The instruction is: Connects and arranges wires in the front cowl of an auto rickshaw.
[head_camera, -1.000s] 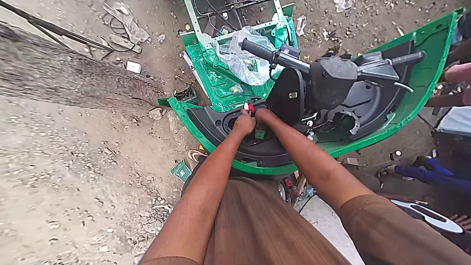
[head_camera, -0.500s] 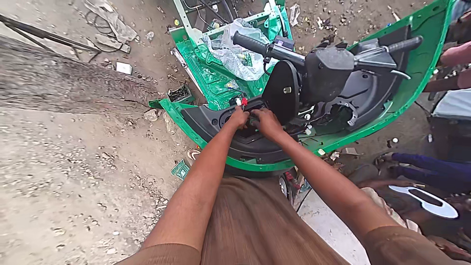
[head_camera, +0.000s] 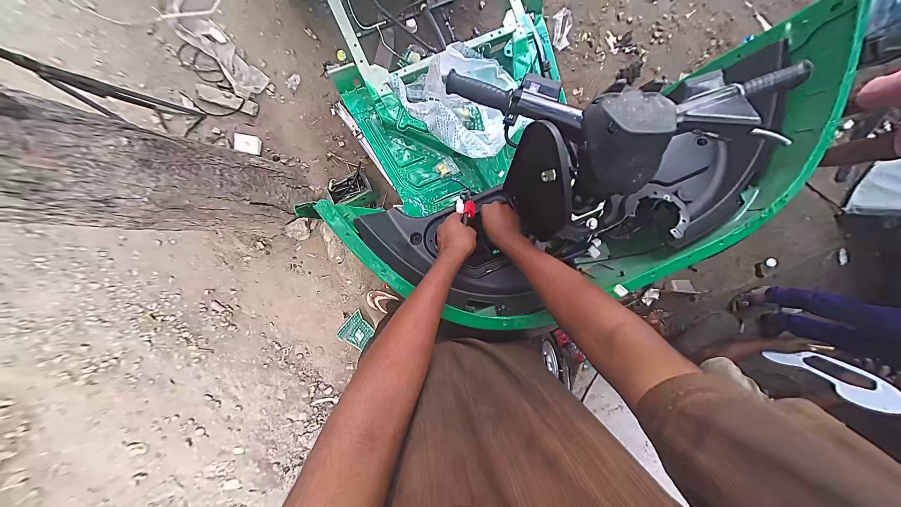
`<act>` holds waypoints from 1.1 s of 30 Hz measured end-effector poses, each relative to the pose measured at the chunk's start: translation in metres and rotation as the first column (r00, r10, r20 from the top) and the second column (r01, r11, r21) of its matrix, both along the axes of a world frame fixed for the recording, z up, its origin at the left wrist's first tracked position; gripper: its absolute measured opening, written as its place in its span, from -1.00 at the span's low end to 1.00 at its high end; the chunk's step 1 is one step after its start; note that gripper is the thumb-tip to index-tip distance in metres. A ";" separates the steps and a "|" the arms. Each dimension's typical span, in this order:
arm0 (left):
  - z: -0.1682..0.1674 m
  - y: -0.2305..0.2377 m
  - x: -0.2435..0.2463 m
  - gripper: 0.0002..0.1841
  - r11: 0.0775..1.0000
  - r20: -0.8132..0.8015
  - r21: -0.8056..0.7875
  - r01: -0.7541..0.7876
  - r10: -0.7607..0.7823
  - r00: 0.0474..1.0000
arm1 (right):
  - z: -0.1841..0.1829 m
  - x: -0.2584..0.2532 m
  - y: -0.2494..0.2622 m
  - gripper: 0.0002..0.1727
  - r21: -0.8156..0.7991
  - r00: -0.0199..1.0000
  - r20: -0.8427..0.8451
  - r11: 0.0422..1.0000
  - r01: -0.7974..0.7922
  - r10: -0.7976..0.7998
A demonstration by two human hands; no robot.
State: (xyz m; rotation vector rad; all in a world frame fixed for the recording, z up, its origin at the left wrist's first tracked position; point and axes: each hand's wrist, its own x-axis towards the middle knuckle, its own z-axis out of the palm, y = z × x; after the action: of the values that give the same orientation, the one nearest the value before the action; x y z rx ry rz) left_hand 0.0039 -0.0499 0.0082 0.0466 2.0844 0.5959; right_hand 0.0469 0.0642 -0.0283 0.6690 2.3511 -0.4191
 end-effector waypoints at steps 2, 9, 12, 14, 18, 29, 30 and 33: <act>0.003 0.001 -0.004 -0.73 1.000 -0.011 -0.001 0.016 -0.016 1.000 | 0.000 -0.001 -0.001 -0.80 0.048 0.999 -0.012 0.998 -0.031 0.032; -0.004 0.004 -0.011 -0.71 0.999 -0.012 -0.015 -0.040 0.040 0.999 | -0.001 0.018 -0.004 -0.82 -0.138 0.999 0.032 0.990 -0.018 0.023; -0.006 0.002 -0.011 -0.70 1.000 -0.013 0.000 -0.021 0.021 1.000 | -0.004 0.022 -0.009 -0.80 -0.171 0.996 0.078 0.985 -0.034 0.048; -0.008 -0.002 -0.009 -0.69 1.000 0.000 0.008 -0.008 0.008 1.000 | -0.005 0.025 -0.005 -0.81 -0.225 0.989 0.101 0.971 -0.082 0.107; -0.013 -0.001 -0.014 -0.67 1.000 0.020 0.009 -0.028 0.028 0.999 | 0.001 0.011 0.017 -0.90 -0.241 0.980 0.103 0.960 -0.142 0.171; -0.014 0.000 -0.017 -0.64 0.997 0.032 -0.044 -0.063 0.065 0.997 | -0.011 0.004 0.001 -0.78 -0.107 0.996 0.088 0.994 -0.018 0.027; -0.014 -0.001 -0.017 -0.63 0.997 0.035 -0.043 -0.063 0.064 0.997 | -0.011 0.006 -0.001 -0.79 -0.086 0.997 0.071 0.996 0.014 -0.008; -0.013 0.001 -0.019 -0.64 0.997 0.036 -0.048 -0.067 0.069 0.997 | -0.010 0.009 -0.004 -0.72 -0.045 0.998 0.039 0.997 0.058 -0.057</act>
State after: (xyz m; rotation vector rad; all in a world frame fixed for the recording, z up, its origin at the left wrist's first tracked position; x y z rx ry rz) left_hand -0.0148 -0.0493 -0.0052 -0.0619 2.0692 0.5840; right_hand 0.0559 0.0603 -0.0384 0.7181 2.2843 -0.4809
